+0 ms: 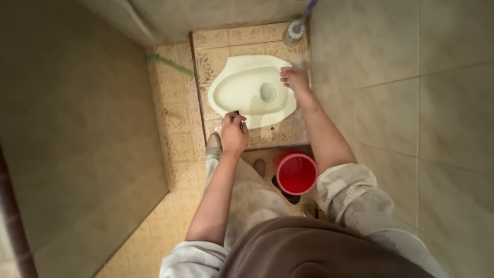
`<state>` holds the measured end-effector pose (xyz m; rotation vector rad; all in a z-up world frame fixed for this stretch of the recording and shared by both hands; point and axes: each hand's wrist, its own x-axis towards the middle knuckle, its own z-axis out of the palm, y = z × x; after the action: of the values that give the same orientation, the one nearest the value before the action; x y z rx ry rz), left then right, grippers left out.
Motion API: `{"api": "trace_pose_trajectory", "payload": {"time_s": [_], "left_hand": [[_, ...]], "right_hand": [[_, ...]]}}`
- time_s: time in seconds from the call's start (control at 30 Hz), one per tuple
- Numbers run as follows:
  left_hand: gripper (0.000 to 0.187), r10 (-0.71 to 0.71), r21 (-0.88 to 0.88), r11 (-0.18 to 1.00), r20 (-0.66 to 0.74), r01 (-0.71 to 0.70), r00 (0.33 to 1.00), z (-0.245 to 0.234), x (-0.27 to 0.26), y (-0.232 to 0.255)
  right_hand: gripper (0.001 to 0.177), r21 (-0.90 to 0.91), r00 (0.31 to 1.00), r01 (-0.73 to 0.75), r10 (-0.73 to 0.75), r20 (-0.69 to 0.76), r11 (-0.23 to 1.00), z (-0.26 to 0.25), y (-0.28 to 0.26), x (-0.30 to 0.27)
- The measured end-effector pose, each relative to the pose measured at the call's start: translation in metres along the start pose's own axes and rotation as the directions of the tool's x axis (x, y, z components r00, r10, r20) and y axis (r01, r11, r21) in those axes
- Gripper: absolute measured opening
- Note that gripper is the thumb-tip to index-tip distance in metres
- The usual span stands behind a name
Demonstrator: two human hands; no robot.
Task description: The person scoops water from a red bucket with a red scoop and pours it into a squat toilet. They then scrub the toilet bowl with a purple toilet brush and rinse the bowl with additional water from the scoop.
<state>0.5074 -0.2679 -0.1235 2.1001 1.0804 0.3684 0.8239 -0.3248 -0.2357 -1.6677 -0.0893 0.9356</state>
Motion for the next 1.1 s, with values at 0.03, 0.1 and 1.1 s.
{"api": "trace_pose_trajectory", "payload": {"time_s": [0.03, 0.1, 1.1], "left_hand": [[0.011, 0.010, 0.003, 1.000, 0.010, -0.010, 1.000, 0.005, 0.009, 0.002], [0.013, 0.095, -0.003, 0.995, 0.023, -0.095, 0.995, 0.014, 0.024, 0.006], [0.032, 0.258, -0.073, 0.966, 0.213, -0.248, 0.942, 0.084, 0.202, 0.016]], "right_hand": [[0.018, 0.009, 1.000, -0.001, 0.001, -0.011, 1.000, -0.003, -0.001, 0.013], [0.017, -0.009, 0.995, 0.071, -0.071, -0.068, 0.997, -0.011, -0.002, 0.035], [0.019, -0.791, 0.703, 0.415, -0.711, -0.035, 0.449, -0.082, -0.039, 0.261]]}}
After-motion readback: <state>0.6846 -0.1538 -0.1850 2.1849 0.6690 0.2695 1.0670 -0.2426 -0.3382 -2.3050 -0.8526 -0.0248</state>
